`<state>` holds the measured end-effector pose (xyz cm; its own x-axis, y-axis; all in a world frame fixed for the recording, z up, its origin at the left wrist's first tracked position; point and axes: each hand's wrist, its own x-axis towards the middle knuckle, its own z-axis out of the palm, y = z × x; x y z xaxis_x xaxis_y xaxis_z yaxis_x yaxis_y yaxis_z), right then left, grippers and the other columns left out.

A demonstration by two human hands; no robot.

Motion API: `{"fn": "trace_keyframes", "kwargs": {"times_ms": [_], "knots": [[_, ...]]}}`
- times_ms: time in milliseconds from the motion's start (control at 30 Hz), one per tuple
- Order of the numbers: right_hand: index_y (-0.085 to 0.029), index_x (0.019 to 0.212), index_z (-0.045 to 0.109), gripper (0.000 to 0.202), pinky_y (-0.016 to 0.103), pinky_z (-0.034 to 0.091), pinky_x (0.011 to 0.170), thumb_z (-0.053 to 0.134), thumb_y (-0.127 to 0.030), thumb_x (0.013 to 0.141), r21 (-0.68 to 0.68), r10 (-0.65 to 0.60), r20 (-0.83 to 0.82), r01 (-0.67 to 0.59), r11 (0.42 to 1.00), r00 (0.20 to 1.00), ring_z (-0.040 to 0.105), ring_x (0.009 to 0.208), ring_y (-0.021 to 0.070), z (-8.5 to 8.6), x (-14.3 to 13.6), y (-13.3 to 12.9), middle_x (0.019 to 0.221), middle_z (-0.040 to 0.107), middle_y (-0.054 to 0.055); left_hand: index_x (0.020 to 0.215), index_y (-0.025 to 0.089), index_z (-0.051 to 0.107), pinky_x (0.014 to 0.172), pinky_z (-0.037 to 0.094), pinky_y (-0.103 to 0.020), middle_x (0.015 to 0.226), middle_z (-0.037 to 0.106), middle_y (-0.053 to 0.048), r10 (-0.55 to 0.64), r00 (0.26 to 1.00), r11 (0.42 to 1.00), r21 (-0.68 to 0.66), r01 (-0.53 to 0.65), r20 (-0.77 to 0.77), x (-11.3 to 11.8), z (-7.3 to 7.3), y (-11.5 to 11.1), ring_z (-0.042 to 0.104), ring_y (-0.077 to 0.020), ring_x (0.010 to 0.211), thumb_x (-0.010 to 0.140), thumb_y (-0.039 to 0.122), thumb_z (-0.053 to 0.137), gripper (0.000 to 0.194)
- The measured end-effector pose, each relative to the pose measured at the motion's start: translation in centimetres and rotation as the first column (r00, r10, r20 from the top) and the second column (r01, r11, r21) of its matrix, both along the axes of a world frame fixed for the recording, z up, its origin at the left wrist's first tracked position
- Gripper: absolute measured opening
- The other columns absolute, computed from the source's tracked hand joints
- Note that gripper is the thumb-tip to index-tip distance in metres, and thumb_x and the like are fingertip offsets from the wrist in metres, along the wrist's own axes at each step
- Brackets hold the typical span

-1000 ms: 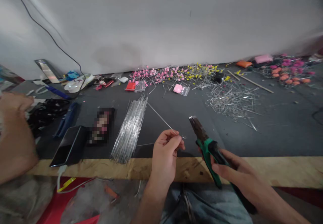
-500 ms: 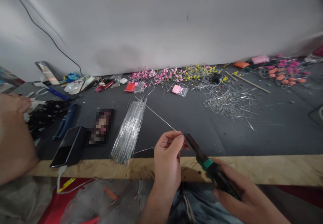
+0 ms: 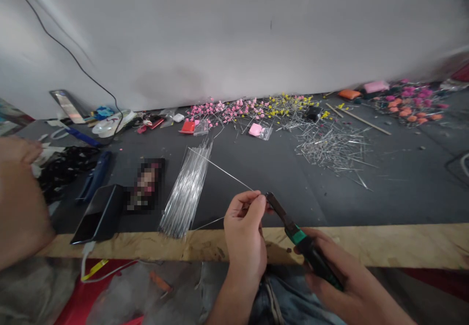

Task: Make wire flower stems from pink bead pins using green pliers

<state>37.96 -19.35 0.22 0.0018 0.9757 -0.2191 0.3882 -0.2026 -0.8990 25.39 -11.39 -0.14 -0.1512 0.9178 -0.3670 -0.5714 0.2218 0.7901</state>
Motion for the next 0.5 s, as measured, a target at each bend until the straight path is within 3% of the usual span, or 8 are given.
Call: {"fn": "trace_keyframes", "kwargs": {"times_ms": [167, 500], "knots": [[-0.020, 0.074, 0.058, 0.012, 0.024, 0.047, 0.070, 0.051, -0.020, 0.065, -0.031, -0.032, -0.039, 0.031, 0.999, 0.999, 0.060, 0.077, 0.0174, 0.4, -0.3, 0.2, 0.082, 0.063, 0.004, 0.071, 0.016, 0.059, 0.057, 0.046, -0.017, 0.063, 0.062, 0.002, -0.004, 1.000, 1.000, 0.017, 0.004, -0.009, 0.1, 0.0, 0.1, 0.058, -0.0070, 0.057, 0.065, 0.018, 0.069, 0.011], [-0.018, 0.092, 0.059, 0.029, 0.027, 0.042, 0.088, 0.049, -0.016, 0.065, -0.025, -0.024, -0.071, 0.022, 0.999, 0.997, 0.057, 0.096, 0.0191, -0.3, -0.2, 0.6, 0.102, 0.062, 0.006, 0.072, 0.016, 0.059, 0.056, 0.043, -0.016, 0.066, 0.061, 0.002, 0.027, 0.999, 1.000, -0.001, -0.027, -0.024, 0.2, -1.1, 0.6, 0.058, -0.0068, 0.059, 0.064, 0.020, 0.070, 0.014]]}}
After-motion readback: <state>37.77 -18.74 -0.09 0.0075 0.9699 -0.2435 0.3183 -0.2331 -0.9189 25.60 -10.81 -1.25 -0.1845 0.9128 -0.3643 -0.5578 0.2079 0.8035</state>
